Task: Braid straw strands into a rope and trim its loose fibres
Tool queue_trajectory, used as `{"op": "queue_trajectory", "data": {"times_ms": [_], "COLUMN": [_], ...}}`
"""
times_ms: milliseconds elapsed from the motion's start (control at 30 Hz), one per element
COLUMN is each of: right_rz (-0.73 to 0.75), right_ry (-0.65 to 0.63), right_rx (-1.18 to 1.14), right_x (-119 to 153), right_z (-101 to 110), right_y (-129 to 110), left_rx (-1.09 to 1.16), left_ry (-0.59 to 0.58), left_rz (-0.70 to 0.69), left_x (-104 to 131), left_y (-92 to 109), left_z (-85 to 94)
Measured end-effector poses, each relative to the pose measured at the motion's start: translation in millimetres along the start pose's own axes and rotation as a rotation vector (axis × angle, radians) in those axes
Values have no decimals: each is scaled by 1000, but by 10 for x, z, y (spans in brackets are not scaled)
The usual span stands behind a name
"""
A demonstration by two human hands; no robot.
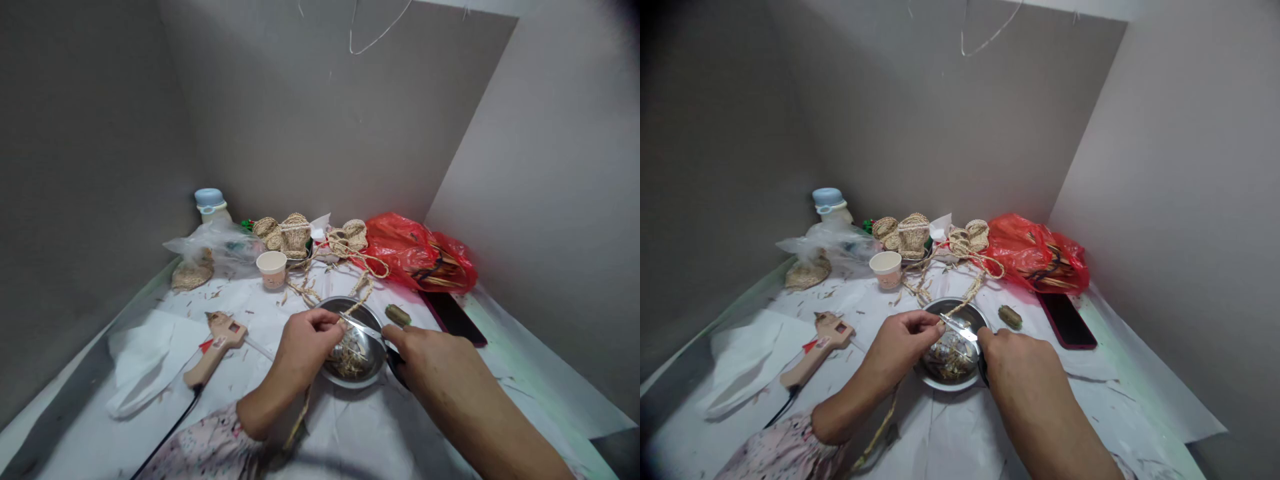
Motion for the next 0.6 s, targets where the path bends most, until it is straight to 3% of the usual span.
{"op": "queue_trajectory", "data": {"times_ms": [267,600], "right_rz": [4,-7], "right_ry": [5,-7], "right_rx": [-12,-19], "right_x": [2,-11], "right_z": [-20,-59], "right_y": [6,-31], "left_rx": [-5,-54], "left_ry": [4,12], "left_rz": [-10,-9], "left_x": [-20,27], "left_y": [-70,15], "left_z": [-10,-22]}}
Point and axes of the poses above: each hand's wrist, its own x-axis away from the middle knuckle, its own z-axis out of the back of the hand, y = z × x, the point moved 8 cm from there along -x, towards the middle knuckle, and after that the axes turned 12 degrees about y, right-handed, at the moved point
